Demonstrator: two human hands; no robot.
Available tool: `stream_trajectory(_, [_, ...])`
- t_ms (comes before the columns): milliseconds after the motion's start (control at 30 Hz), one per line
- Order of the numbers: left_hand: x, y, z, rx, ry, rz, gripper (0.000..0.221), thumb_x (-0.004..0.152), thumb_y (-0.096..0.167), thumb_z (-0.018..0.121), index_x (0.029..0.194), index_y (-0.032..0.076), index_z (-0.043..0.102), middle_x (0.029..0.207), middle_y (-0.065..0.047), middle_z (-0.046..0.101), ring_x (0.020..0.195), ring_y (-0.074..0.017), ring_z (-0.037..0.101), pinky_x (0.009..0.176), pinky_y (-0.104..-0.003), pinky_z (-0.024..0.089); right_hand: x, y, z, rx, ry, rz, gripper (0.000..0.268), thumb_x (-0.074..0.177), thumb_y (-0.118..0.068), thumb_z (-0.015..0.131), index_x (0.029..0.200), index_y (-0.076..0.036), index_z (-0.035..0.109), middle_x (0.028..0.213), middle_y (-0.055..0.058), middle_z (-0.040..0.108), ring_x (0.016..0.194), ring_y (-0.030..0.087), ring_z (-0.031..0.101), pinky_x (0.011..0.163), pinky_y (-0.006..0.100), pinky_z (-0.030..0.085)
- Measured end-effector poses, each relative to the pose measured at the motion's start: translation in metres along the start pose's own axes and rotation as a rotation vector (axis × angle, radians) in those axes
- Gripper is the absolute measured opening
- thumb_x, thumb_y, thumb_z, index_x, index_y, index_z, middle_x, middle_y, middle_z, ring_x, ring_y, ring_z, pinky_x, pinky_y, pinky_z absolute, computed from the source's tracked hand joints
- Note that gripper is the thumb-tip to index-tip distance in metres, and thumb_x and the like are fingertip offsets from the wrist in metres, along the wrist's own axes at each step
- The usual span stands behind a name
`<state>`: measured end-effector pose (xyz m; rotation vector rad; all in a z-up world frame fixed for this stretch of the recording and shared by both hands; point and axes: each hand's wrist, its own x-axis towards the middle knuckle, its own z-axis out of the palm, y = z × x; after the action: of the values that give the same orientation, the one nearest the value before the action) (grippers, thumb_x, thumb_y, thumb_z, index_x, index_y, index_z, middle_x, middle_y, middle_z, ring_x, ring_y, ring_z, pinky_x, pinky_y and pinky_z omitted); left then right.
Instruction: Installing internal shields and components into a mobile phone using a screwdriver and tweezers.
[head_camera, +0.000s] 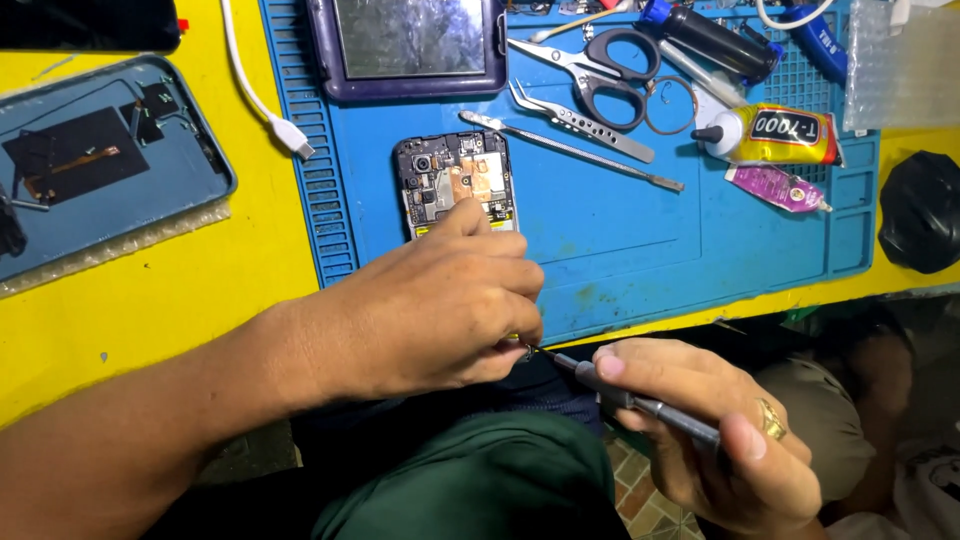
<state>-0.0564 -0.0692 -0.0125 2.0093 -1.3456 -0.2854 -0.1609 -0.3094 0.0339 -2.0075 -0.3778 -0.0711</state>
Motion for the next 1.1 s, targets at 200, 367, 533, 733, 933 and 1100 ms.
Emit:
stream_trajectory(200, [0.000, -0.003, 0.002, 0.036, 0.019, 0.013, 0.012, 0.090, 0.031, 0.077, 0.083, 0.022, 0.076, 0.077, 0.003, 0.061, 0.081, -0.0239, 0.052, 0.083, -0.046, 0.033, 0.002, 0.000, 0.000, -0.065, 0.000, -0.043, 0.019, 0.090, -0.001, 0.057, 0.102, 0.012, 0.064, 0.103, 0.025, 0.074, 0.090, 0.029, 0.079, 0.076, 0.027, 0.067])
stream_trajectory(367, [0.000, -0.004, 0.003, 0.043, 0.028, 0.016, 0.013, 0.089, 0.033, 0.078, 0.082, 0.022, 0.076, 0.077, 0.004, 0.061, 0.082, -0.0240, 0.052, 0.081, -0.045, 0.033, -0.001, 0.000, -0.008, 0.098, -0.063, 0.154, 0.050, 0.103, -0.027, 0.035, 0.110, 0.009, 0.069, 0.114, 0.027, 0.074, 0.107, 0.031, 0.076, 0.087, 0.030, 0.061])
stream_trajectory(533, [-0.001, -0.004, 0.006, 0.050, 0.027, 0.020, 0.014, 0.089, 0.030, 0.077, 0.078, 0.022, 0.074, 0.073, 0.005, 0.060, 0.081, -0.0238, 0.053, 0.078, -0.044, 0.033, 0.011, 0.009, 0.003, -0.227, -0.071, -0.486, 0.058, 0.100, 0.000, 0.065, 0.145, -0.013, 0.031, 0.109, 0.027, 0.068, 0.090, 0.035, 0.078, 0.083, 0.044, 0.074])
stream_trajectory(733, [-0.001, 0.000, 0.006, 0.020, -0.051, 0.015, 0.017, 0.089, 0.020, 0.069, 0.073, 0.020, 0.074, 0.070, 0.005, 0.059, 0.077, -0.0228, 0.053, 0.076, -0.044, 0.032, 0.016, 0.001, 0.002, -0.117, -0.144, -0.446, 0.021, 0.110, -0.001, 0.039, 0.130, -0.004, 0.037, 0.117, 0.032, 0.068, 0.100, 0.039, 0.079, 0.093, 0.050, 0.074])
stream_trajectory(933, [-0.001, 0.000, 0.004, 0.013, -0.053, 0.020, 0.021, 0.090, 0.017, 0.068, 0.070, 0.020, 0.075, 0.068, 0.005, 0.058, 0.075, -0.0223, 0.051, 0.077, -0.044, 0.032, 0.020, -0.012, -0.007, -0.123, -0.339, -0.353, 0.019, 0.108, -0.006, 0.038, 0.127, -0.001, 0.039, 0.128, 0.033, 0.065, 0.116, 0.044, 0.077, 0.105, 0.059, 0.070])
stream_trajectory(1100, [-0.001, -0.001, 0.003, 0.023, -0.058, 0.013, 0.018, 0.089, 0.019, 0.067, 0.072, 0.020, 0.074, 0.071, 0.004, 0.061, 0.077, -0.0234, 0.052, 0.079, -0.046, 0.033, 0.025, -0.009, -0.009, -0.323, -0.326, -0.479, 0.054, 0.096, -0.005, 0.083, 0.132, -0.014, 0.044, 0.119, 0.020, 0.067, 0.108, 0.036, 0.078, 0.105, 0.059, 0.070])
